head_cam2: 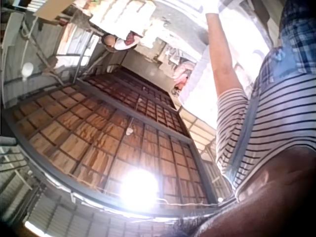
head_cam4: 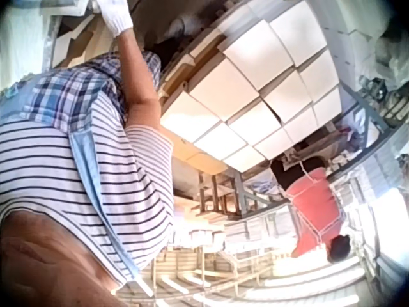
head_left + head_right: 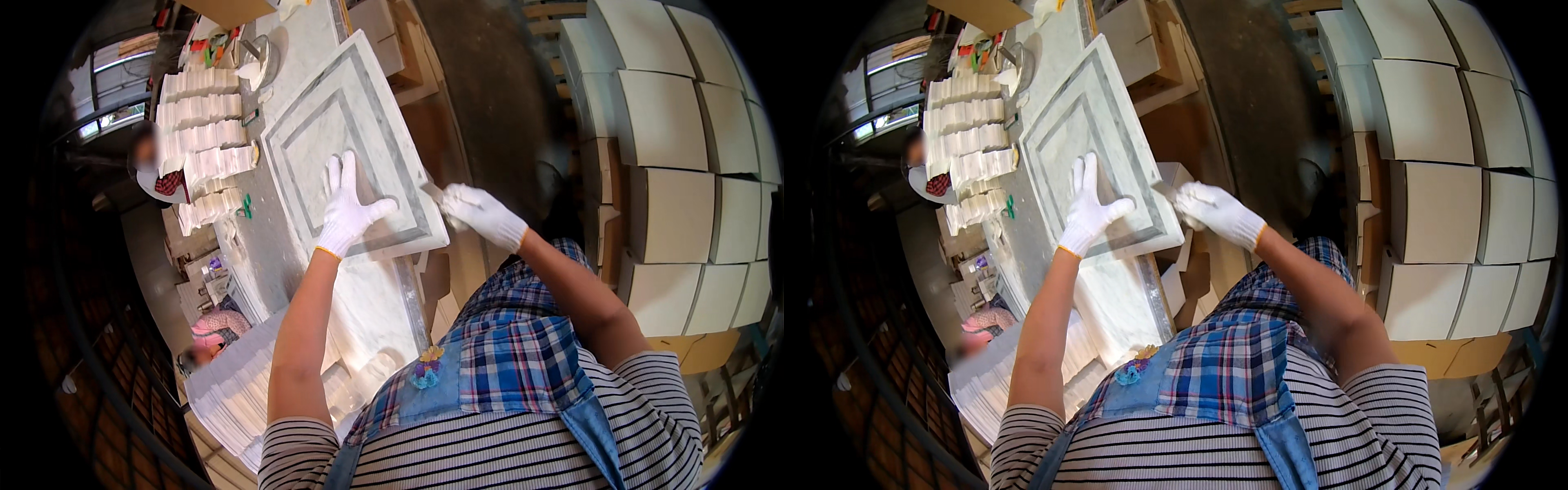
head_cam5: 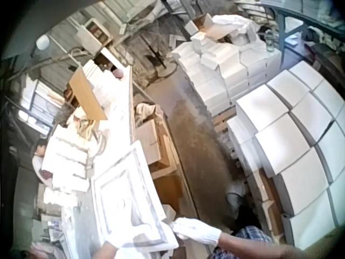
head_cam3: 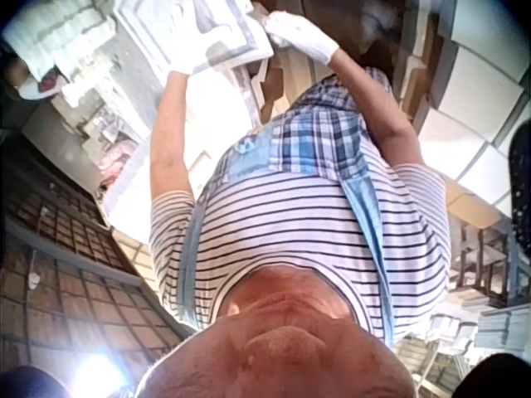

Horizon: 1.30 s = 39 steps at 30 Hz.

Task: The person uses a small metal scraper to remove excess white paste from the edges and grooves of a square decorative panel. They repeatedly wipe the panel with a cloth, flip it to check the back, and place it on a stack of finished panels.

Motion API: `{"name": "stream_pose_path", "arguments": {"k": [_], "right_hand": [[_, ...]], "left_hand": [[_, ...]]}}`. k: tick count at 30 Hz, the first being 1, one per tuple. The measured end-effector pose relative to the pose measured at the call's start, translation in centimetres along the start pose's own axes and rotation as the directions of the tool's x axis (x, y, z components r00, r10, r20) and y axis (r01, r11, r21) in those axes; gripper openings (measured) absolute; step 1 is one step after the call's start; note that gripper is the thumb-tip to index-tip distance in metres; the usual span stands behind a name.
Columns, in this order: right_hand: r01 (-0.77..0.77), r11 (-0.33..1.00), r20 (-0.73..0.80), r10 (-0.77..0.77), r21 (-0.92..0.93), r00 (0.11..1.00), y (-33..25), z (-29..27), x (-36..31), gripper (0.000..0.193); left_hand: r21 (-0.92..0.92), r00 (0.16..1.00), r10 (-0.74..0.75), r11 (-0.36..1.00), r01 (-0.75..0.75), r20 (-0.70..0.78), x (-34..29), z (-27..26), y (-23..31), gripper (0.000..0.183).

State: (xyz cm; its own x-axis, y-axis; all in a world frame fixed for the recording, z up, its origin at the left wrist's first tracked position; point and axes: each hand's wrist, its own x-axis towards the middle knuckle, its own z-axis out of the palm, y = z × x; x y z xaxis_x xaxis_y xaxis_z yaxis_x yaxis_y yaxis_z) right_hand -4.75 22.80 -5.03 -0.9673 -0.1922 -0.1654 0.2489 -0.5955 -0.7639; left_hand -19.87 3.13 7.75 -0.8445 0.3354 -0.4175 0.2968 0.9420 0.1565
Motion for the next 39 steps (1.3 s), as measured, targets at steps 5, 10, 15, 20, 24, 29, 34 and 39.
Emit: {"name": "stream_pose_path", "arguments": {"k": [5,10,15,20,24,29,34,39], "right_hand": [[-0.013,1.0,-0.038,0.014,0.024,0.999,-0.6,0.4,1.2,0.025],[-0.144,0.989,0.07,0.147,-0.047,0.987,0.7,1.1,-3.0,0.025],[-0.251,0.966,0.086,0.255,-0.062,0.963,0.1,1.4,-6.0,0.027],[-0.038,0.998,-0.012,0.038,-0.044,0.999,-0.6,-1.2,0.0,0.026],[0.046,0.992,0.003,-0.046,-0.114,0.999,-2.3,-1.7,4.6,0.026],[-0.032,0.999,0.007,0.032,-0.007,0.999,-1.5,-0.4,2.5,0.025],[-0.129,0.992,0.082,0.128,0.0,0.988,0.9,0.1,-1.2,0.023],[-0.131,0.989,0.062,0.126,0.073,0.99,-1.1,-0.3,1.5,0.021]], "left_hand": [[-0.011,1.0,0.004,1.0,-0.004,0.003,0.2,0.0,0.3,0.126],[-0.026,1.0,0.0,1.0,0.0,0.003,0.0,0.1,0.2,0.126],[-0.008,1.0,0.0,1.0,0.0,0.007,0.1,0.3,-0.6,0.127],[-0.027,1.0,-0.009,1.0,0.01,0.023,0.0,-0.2,0.2,0.128],[0.068,1.0,0.012,0.998,-0.013,0.016,0.6,0.0,0.0,0.128],[0.008,1.0,-0.007,1.0,0.007,0.02,0.3,-0.1,0.1,0.128],[-0.002,1.0,-0.011,1.0,0.011,0.022,0.0,-0.2,0.2,0.127],[-0.003,1.0,-0.012,1.0,0.012,0.018,-0.2,-0.2,0.1,0.127]]}}
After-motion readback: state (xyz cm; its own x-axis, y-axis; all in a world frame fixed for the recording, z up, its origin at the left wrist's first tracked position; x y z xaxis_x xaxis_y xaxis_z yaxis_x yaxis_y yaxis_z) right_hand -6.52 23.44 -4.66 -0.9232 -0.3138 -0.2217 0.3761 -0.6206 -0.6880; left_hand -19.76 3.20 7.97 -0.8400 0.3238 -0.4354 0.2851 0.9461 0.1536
